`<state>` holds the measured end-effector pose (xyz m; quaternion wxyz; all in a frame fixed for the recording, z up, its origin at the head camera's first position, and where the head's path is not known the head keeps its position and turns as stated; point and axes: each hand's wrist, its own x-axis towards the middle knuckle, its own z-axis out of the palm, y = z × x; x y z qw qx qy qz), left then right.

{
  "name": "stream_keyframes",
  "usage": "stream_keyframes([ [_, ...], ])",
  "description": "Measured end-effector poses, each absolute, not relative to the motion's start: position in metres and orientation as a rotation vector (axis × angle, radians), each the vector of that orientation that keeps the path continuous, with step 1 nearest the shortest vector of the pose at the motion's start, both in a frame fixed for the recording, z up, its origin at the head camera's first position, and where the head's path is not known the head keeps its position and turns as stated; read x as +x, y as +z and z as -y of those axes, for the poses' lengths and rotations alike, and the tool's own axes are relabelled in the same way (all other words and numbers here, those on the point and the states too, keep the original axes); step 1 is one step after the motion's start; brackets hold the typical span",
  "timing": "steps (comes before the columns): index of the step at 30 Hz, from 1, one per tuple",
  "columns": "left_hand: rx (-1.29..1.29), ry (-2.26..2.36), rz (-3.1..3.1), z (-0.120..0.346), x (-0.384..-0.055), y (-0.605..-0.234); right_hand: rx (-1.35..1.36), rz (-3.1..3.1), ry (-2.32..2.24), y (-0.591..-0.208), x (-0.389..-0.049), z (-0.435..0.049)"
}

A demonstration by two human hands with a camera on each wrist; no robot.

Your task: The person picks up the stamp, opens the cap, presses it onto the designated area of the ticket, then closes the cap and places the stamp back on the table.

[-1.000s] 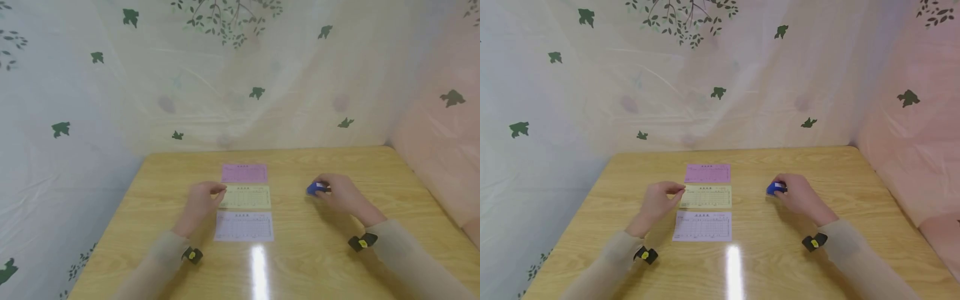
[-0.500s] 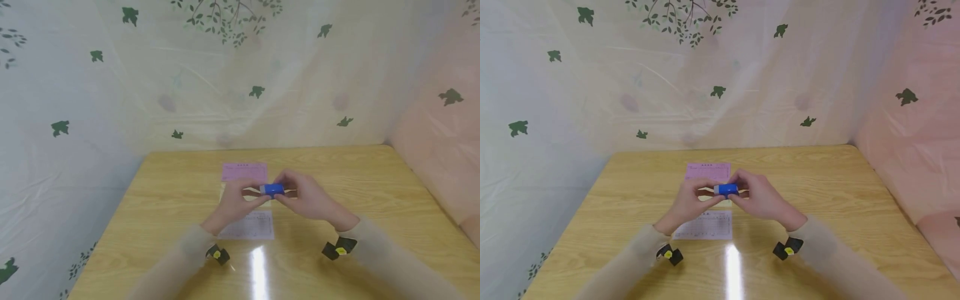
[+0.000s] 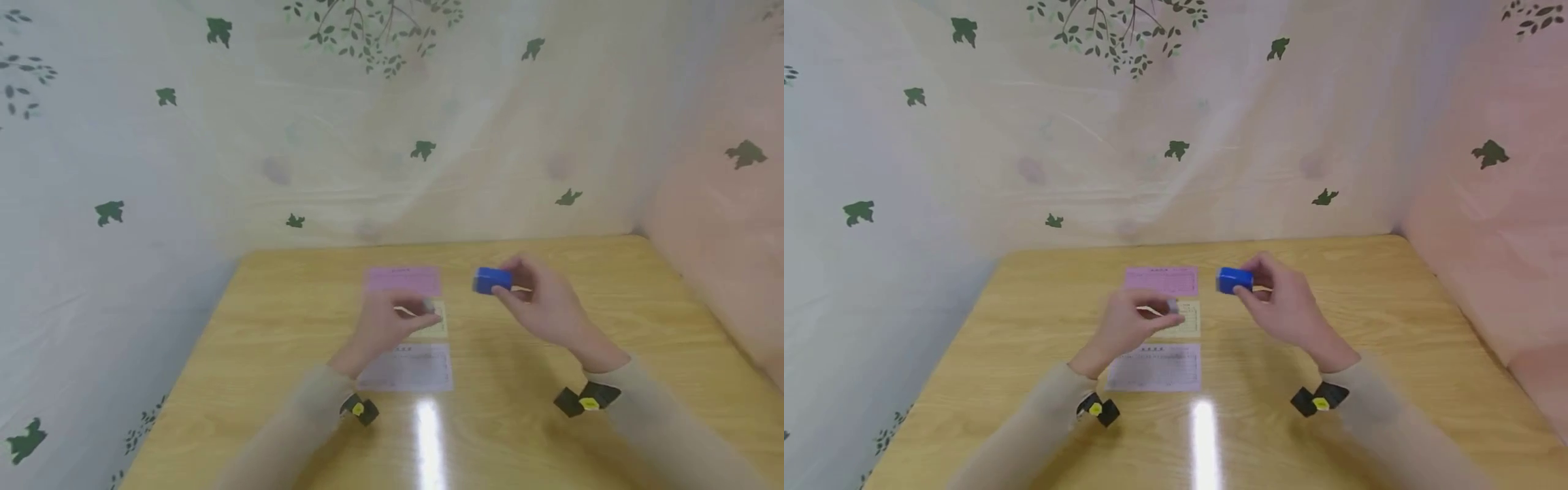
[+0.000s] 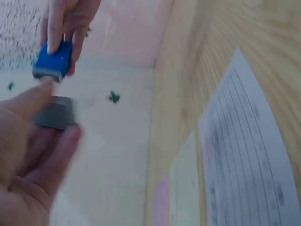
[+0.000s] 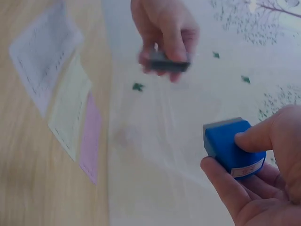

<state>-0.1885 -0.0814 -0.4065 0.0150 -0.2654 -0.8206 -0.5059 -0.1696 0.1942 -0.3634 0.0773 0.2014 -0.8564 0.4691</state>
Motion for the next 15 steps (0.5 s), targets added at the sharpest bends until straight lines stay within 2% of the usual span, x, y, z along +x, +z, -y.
stream_keyframes([
  [3, -1.052, -1.272, 2.780, 0.047, -0.188, -0.406, 0.498, 2.537, 1.310, -0.360, -0.171, -0.212],
  [7, -1.332, -0.705, 2.931, 0.004, -0.180, -0.417, 0.485, 2.569, 1.263, -0.362, -0.173, -0.223],
  [11, -1.421, -0.260, 2.933, -0.022, -0.170, -0.426, 0.473, 2.624, 1.228, -0.364, -0.174, -0.228],
  [15, -1.414, -0.092, 2.911, -0.033, -0.163, -0.430, 0.467, 2.653, 1.222, -0.364, -0.175, -0.233],
])
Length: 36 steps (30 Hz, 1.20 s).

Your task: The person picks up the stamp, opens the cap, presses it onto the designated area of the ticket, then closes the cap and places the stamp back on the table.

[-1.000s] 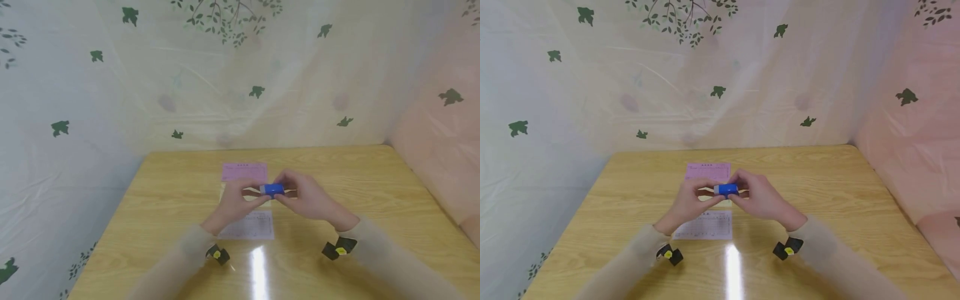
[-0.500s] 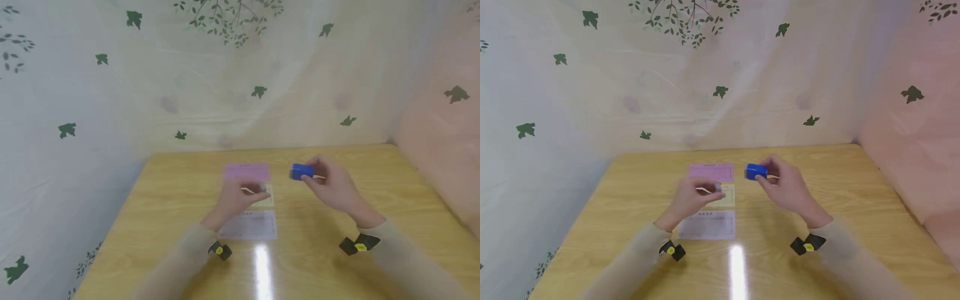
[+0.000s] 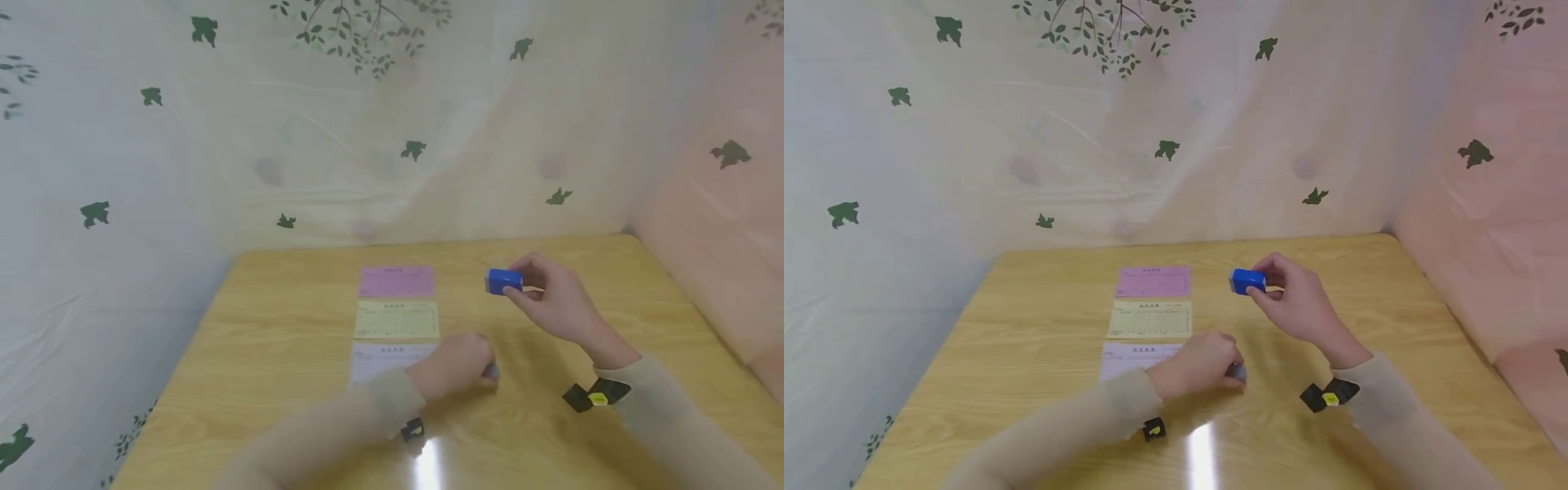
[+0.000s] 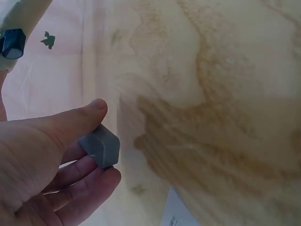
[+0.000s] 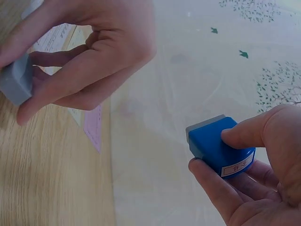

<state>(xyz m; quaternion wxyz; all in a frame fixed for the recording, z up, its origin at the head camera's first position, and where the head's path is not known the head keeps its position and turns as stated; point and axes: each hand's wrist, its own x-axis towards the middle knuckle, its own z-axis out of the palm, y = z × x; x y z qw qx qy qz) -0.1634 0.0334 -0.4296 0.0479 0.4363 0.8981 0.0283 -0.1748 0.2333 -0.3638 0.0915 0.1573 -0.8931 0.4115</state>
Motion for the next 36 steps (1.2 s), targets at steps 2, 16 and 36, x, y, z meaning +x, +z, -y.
stream_keyframes([
  [2, 1.311, 0.076, -2.734, -0.036, -0.162, -0.431, 0.466, 2.657, 1.228, -0.365, -0.175, -0.235],
  [16, 1.265, 0.067, -2.721, -0.037, -0.160, -0.434, 0.472, 2.675, 1.249, -0.368, -0.175, -0.237],
  [36, 0.680, 0.758, -2.886, 0.084, -0.232, -0.406, 0.458, 2.722, 1.194, -0.370, -0.175, -0.233],
])
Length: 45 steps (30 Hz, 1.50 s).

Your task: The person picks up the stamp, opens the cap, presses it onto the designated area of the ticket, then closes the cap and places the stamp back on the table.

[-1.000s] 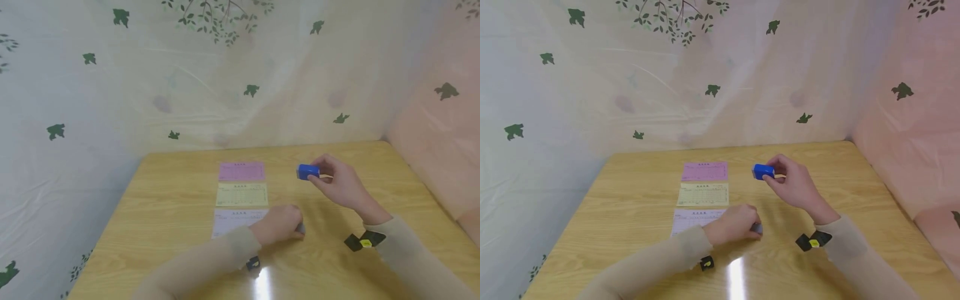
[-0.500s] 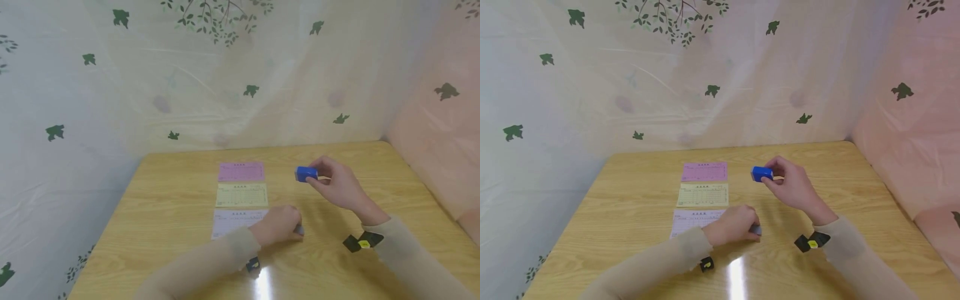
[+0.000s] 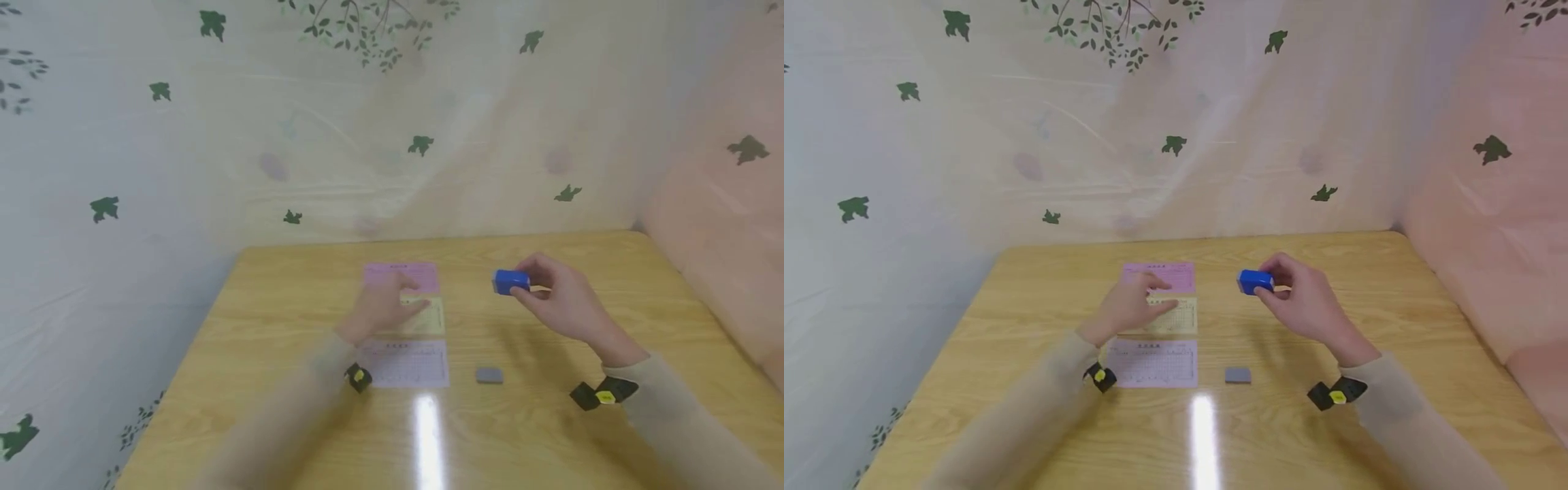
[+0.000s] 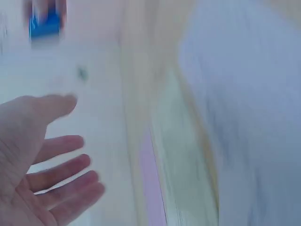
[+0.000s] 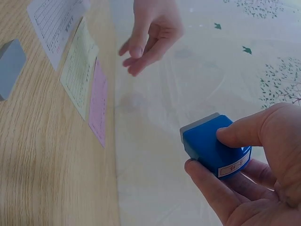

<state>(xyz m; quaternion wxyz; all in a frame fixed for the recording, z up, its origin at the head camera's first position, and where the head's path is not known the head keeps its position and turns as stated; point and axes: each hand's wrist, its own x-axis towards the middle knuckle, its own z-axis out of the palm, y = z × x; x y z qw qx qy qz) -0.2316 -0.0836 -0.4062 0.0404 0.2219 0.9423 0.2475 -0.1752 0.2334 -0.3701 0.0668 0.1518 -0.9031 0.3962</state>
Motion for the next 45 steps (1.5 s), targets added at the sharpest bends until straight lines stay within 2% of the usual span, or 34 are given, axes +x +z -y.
stream_keyframes([
  [6, 0.331, 0.986, -2.865, 0.143, -0.286, -0.421, 0.443, 2.707, 1.253, -0.374, -0.177, -0.230],
  [9, 0.270, 1.029, -2.852, 0.154, -0.302, -0.431, 0.459, 2.699, 1.246, -0.374, -0.179, -0.226],
  [13, 0.335, 0.874, -2.906, 0.155, -0.315, -0.445, 0.475, 2.695, 1.260, -0.373, -0.181, -0.221],
  [24, 0.378, 0.461, -2.939, 0.145, -0.320, -0.458, 0.516, 2.740, 1.253, -0.376, -0.183, -0.214],
  [45, 0.461, 0.571, -2.890, 0.130, -0.327, -0.445, 0.548, 2.757, 1.200, -0.368, -0.190, -0.208],
])
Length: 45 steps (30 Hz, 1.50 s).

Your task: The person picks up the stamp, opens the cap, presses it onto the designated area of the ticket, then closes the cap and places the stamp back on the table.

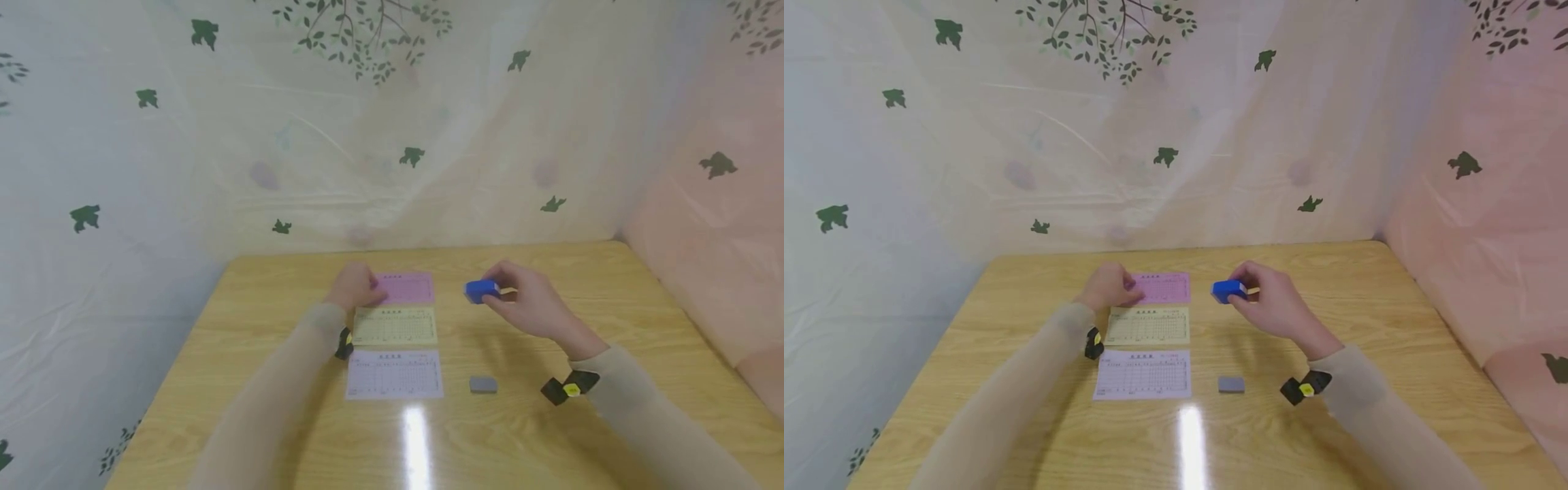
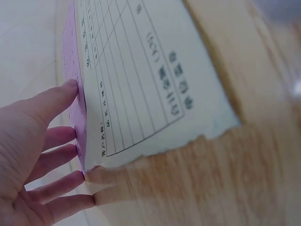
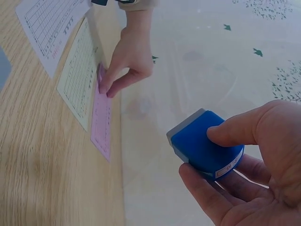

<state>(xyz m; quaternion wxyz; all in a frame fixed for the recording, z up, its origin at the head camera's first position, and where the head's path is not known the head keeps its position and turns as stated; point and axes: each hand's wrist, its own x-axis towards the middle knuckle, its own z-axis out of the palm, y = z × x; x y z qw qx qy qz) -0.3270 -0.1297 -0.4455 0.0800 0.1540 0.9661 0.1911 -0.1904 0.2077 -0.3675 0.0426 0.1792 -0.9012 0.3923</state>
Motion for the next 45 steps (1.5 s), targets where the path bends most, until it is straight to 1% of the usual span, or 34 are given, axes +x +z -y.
stream_keyframes([
  [3, 0.442, 0.552, -2.886, 0.130, -0.326, -0.445, 0.561, 2.767, 1.185, -0.370, -0.193, -0.206],
  [6, 0.437, 0.541, -2.890, 0.130, -0.325, -0.444, 0.568, 2.778, 1.138, -0.373, -0.202, -0.204],
  [11, 0.453, 0.523, -2.902, 0.130, -0.326, -0.445, 0.534, 2.836, 1.061, -0.377, -0.233, -0.193],
  [17, 0.488, 0.572, -2.896, 0.131, -0.329, -0.448, 0.549, 2.904, 1.032, -0.386, -0.270, -0.166],
  [22, 0.482, 0.621, -2.895, 0.131, -0.329, -0.448, 0.604, 2.948, 0.967, -0.395, -0.288, -0.140],
  [29, 0.444, 0.572, -2.917, 0.129, -0.328, -0.447, 0.596, 2.989, 0.977, -0.405, -0.292, -0.122],
  [37, 0.475, 0.531, -2.934, 0.130, -0.326, -0.446, 0.560, 3.033, 1.033, -0.414, -0.290, -0.114],
  [45, 0.482, 0.456, -2.951, 0.128, -0.324, -0.444, 0.567, 3.039, 0.953, -0.422, -0.289, -0.107],
])
